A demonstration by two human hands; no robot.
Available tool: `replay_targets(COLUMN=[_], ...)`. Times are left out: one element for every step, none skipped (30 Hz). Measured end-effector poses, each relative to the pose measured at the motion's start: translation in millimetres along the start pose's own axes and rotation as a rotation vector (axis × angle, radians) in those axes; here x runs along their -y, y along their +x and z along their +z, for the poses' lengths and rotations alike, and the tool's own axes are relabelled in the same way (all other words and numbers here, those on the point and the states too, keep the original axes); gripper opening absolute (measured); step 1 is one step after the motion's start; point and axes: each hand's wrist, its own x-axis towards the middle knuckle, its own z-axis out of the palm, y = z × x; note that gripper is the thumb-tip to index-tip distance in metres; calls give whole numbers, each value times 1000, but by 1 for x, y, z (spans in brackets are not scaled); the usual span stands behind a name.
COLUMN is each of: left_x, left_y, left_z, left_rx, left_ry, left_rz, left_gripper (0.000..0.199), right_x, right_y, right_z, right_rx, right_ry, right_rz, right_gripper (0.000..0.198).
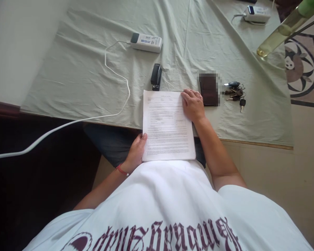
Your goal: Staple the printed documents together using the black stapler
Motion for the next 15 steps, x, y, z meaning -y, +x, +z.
replay_targets(left_x=[-1, -2, -3, -4, -4, -4, -3, -3, -2, -2, -2, -3, -4, -5, -7], left_y=[-1, -2, -3, -3, -3, -3, -2, -2, -1, -1, 0, 0, -1, -1, -2], left_z=[0, 0, 1, 0, 0, 0, -1, -1, -2, -2, -2, -2, -1, -1, 0], left_rx=[27, 51, 67, 70, 65, 58, 52, 49, 46, 42, 37, 35, 41, 58, 84], left_ry=[-12, -19, -23, -27, -33, -41, -52, -65, -81, -96, -110, -125, -141, -157, -174], left_rz=[-25, -47, -63, -71, -73, -71, -70, -70, -69, -66, -62, -59, -61, -71, -92], left_gripper=[54, 55, 56, 56, 56, 56, 55, 54, 53, 53, 52, 52, 52, 52, 52], right_x=[0, 0, 0, 0, 0, 0, 0, 0, 0, 0, 0, 0, 0, 0, 0], right_y=[0, 0, 0, 0, 0, 0, 0, 0, 0, 0, 0, 0, 0, 0, 0], right_z=[0, 0, 0, 1, 1, 1, 1, 1, 1, 1, 1, 1, 1, 1, 1], right_rx=[-5, -9, -11, -12, -12, -12, -12, -12, -12, -11, -11, -10, -10, -10, -11], right_ry=[4, 9, 14, 19, 22, 24, 26, 27, 27, 27, 27, 28, 29, 30, 32], right_rz=[0, -1, 0, 1, 3, 6, 9, 12, 14, 14, 12, 10, 8, 7, 7], right_gripper=[41, 41, 41, 41, 41, 41, 41, 41, 41, 41, 41, 41, 41, 41, 41])
